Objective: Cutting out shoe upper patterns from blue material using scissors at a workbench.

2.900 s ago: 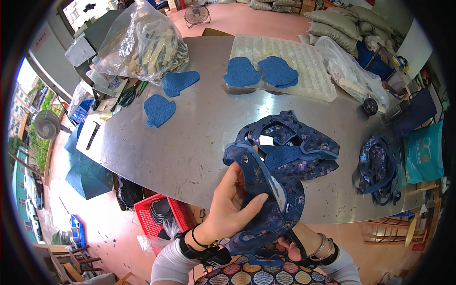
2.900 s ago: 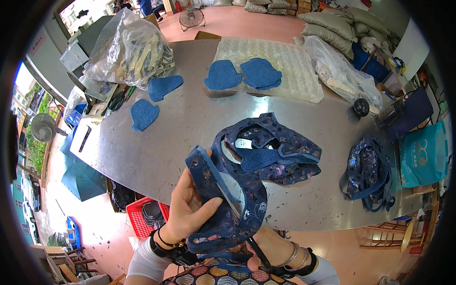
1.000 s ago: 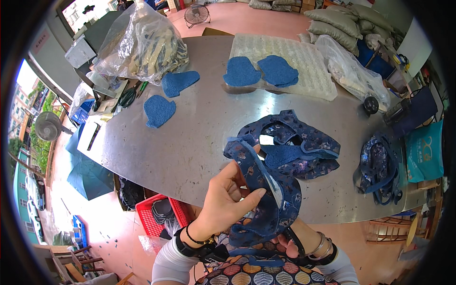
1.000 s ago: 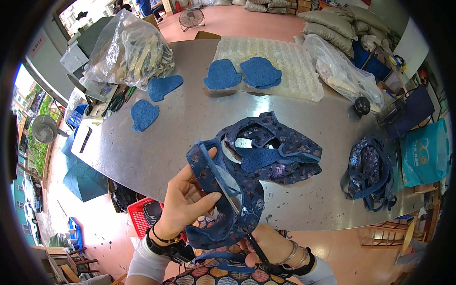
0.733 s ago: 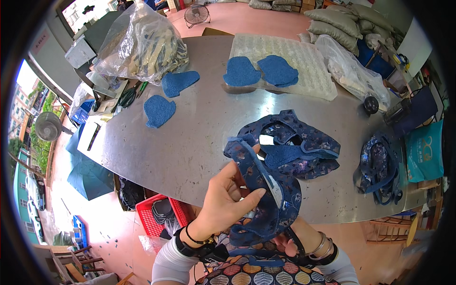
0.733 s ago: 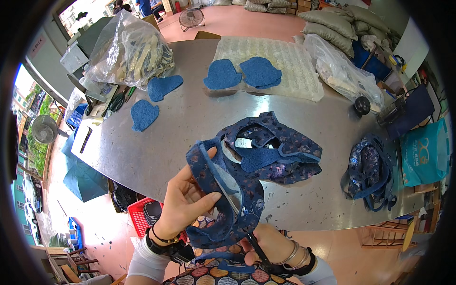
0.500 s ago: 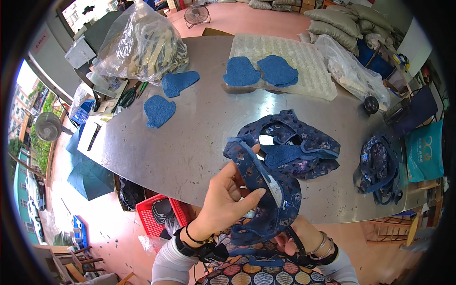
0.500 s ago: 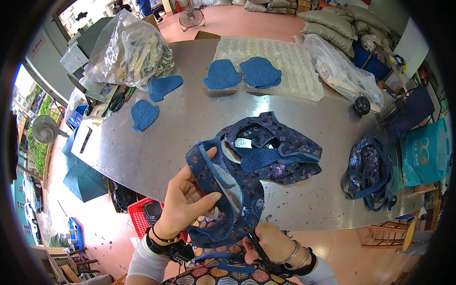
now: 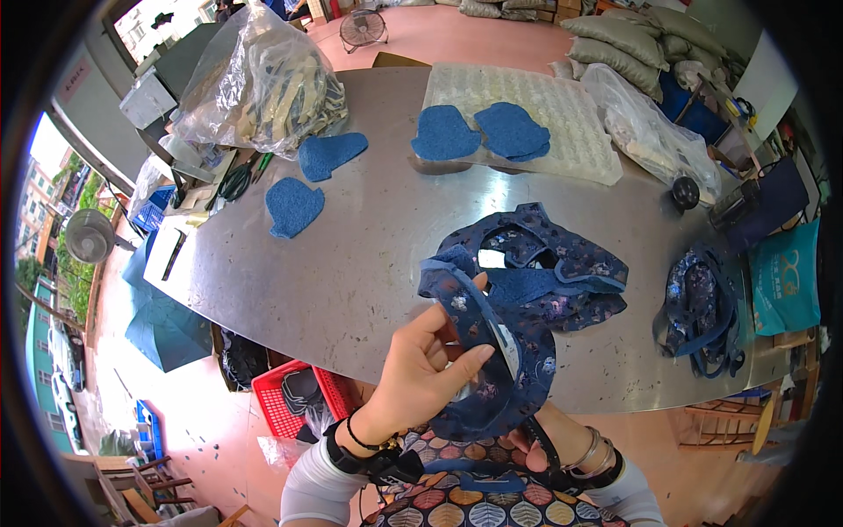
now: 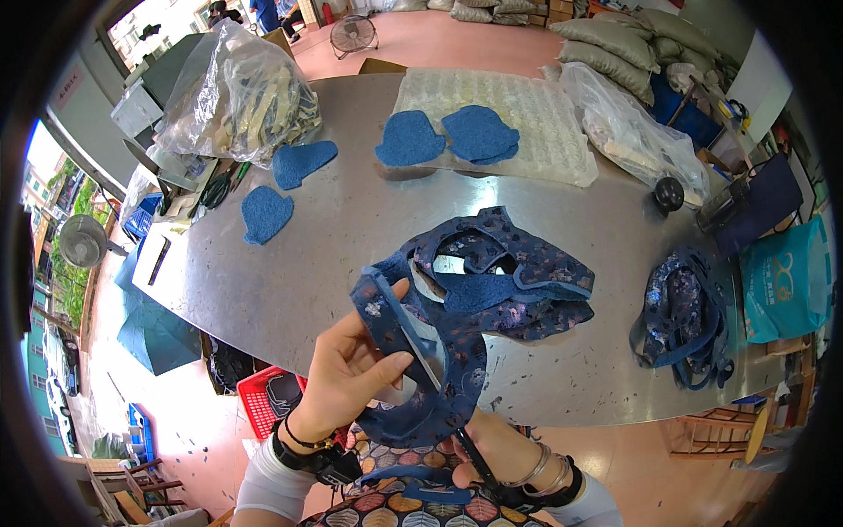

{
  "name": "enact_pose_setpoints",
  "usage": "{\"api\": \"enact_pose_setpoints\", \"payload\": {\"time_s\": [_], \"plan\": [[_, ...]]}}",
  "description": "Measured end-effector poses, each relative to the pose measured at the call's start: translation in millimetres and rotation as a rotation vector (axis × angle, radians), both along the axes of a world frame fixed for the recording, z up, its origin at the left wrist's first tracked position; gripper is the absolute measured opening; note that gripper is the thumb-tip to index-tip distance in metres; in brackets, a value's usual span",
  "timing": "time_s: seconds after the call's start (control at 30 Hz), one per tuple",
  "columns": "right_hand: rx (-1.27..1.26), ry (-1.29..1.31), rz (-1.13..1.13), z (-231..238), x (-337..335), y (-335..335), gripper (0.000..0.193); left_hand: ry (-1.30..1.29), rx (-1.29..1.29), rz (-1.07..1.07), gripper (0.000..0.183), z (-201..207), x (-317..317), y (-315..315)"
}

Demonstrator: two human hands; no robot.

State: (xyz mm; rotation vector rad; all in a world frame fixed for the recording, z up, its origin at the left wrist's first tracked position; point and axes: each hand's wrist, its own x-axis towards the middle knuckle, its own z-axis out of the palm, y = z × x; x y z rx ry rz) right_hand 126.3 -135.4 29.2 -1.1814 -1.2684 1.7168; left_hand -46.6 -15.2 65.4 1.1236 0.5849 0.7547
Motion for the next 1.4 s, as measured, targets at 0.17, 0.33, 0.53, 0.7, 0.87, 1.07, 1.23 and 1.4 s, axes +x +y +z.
{"api": "enact_pose_setpoints", "payload": {"time_s": [0.17, 0.33, 0.53, 0.7, 0.87, 1.07, 1.23, 1.4], "plan": [[0.109, 0.046, 0.037, -11.4, 1.2, 0.6, 0.075, -0.022, -0.034, -0.067, 0.045, 1.6, -0.4, -0.1], [0.011, 0.038, 0.029, -13.2, 2.0, -3.5, 0.087, -0.070, 0.010, -0.052, 0.042, -0.6, 2.3, -0.2], [-0.013, 0.050, -0.001, -2.2, -2.5, 0.1, 0.092, -0.081, -0.022, -0.044, 0.043, -0.1, 1.8, -0.9], [-0.064, 0.021, 0.025, -6.1, 3.4, -2.1, 0.087, -0.056, -0.015, -0.040, 0.044, 2.5, 1.5, -0.2], [-0.029, -0.054, 0.069, -11.5, 9.0, -2.6, 0.082, -0.025, -0.204, 0.028, 0.038, 3.9, -0.3, 1.1], [-0.029, -0.052, 0.047, -11.5, 8.0, -4.5, 0.079, 0.007, 0.005, 0.148, 0.039, -12.3, -2.2, 5.9], [-0.066, 0.044, 0.069, -20.1, 6.0, -5.2, 0.081, -0.029, -0.020, 0.129, 0.031, -1.7, 2.3, 0.4], [0.130, 0.017, 0.081, -21.5, 4.5, -4.0, 0.084, -0.014, 0.003, 0.114, 0.035, 2.4, 2.3, -3.1]]}}
